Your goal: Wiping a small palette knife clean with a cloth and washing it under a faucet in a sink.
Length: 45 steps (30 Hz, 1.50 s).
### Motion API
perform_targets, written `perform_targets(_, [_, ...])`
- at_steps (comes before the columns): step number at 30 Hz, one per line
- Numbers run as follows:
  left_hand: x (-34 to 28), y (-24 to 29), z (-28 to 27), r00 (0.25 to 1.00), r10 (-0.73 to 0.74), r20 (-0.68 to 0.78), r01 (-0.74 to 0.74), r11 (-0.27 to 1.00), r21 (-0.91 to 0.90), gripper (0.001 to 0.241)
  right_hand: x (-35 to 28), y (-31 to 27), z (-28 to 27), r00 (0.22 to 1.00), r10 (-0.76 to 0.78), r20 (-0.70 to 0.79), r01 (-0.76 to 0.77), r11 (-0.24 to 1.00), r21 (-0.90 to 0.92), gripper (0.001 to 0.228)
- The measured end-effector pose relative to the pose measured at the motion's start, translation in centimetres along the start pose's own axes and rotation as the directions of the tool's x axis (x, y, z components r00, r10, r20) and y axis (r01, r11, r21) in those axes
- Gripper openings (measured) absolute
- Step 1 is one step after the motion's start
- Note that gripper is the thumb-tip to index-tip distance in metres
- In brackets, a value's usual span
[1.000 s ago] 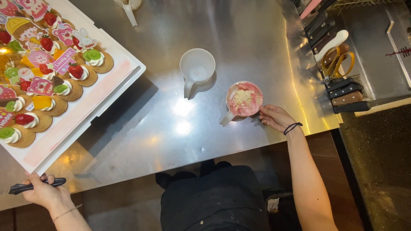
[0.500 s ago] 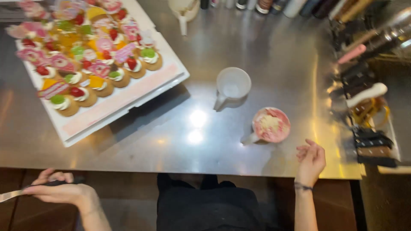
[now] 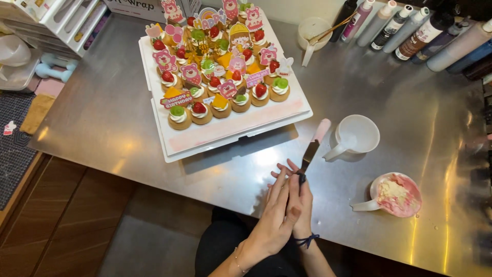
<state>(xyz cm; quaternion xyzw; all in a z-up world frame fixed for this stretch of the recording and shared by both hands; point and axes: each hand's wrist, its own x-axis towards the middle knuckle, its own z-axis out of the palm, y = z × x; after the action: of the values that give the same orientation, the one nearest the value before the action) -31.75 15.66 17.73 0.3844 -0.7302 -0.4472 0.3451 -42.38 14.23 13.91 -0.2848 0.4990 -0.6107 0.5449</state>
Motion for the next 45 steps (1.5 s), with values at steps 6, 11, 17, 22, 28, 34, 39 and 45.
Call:
perform_targets(6, [-1.0, -7.5, -12.4, 0.697, -0.101, -0.710, 0.083, 0.995, -0.061, 0.037, 5.4, -0.8, -6.7, 0.928, -0.348, -0.133, 0.087, 0.548, -0.832, 0.055])
perform_targets(11, [-1.8, -15.6, -21.4, 0.626, -0.451, -0.636, 0.149, 0.870, -0.471, 0.054, 5.6, -1.7, -7.7, 0.845, -0.532, 0.049, 0.181, 0.197, -0.964, 0.039])
perform_targets(17, [-1.1, -14.5, -22.2, 0.708, -0.552, -0.441, 0.233, 0.772, -0.592, 0.057, 5.4, -2.8, -6.4, 0.844, -0.536, -0.025, -0.019, 0.016, -1.000, 0.039])
perform_targets(22, [-1.1, -14.2, -22.3, 0.730, -0.549, -0.406, 0.203, 0.742, -0.639, 0.056, 5.3, -2.3, -6.0, 0.857, -0.511, -0.067, -0.071, 0.012, -0.997, 0.036])
perform_targets(28, [-1.3, -14.3, -22.6, 0.748, -0.551, -0.370, 0.214, 0.728, -0.651, 0.055, 4.5, -1.9, -4.7, 0.866, -0.493, -0.089, -0.074, 0.051, -0.996, 0.035])
perform_targets(34, [-1.4, -13.9, -22.4, 0.766, -0.533, -0.359, 0.205, 0.732, -0.650, 0.054, 3.5, -1.7, -2.9, 0.875, -0.484, -0.026, -0.019, 0.020, -1.000, 0.035])
perform_targets(39, [-1.5, -14.1, -22.1, 0.777, -0.531, -0.339, 0.199, 0.718, -0.667, 0.054, 2.7, -1.5, -0.9, 0.882, -0.471, 0.035, 0.030, -0.017, -0.999, 0.038])
perform_targets(45, [-1.5, -13.2, -21.8, 0.779, -0.538, -0.322, 0.222, 0.717, -0.661, 0.054, 1.5, -1.0, 1.7, 0.894, -0.439, 0.083, 0.080, -0.025, -0.996, 0.039])
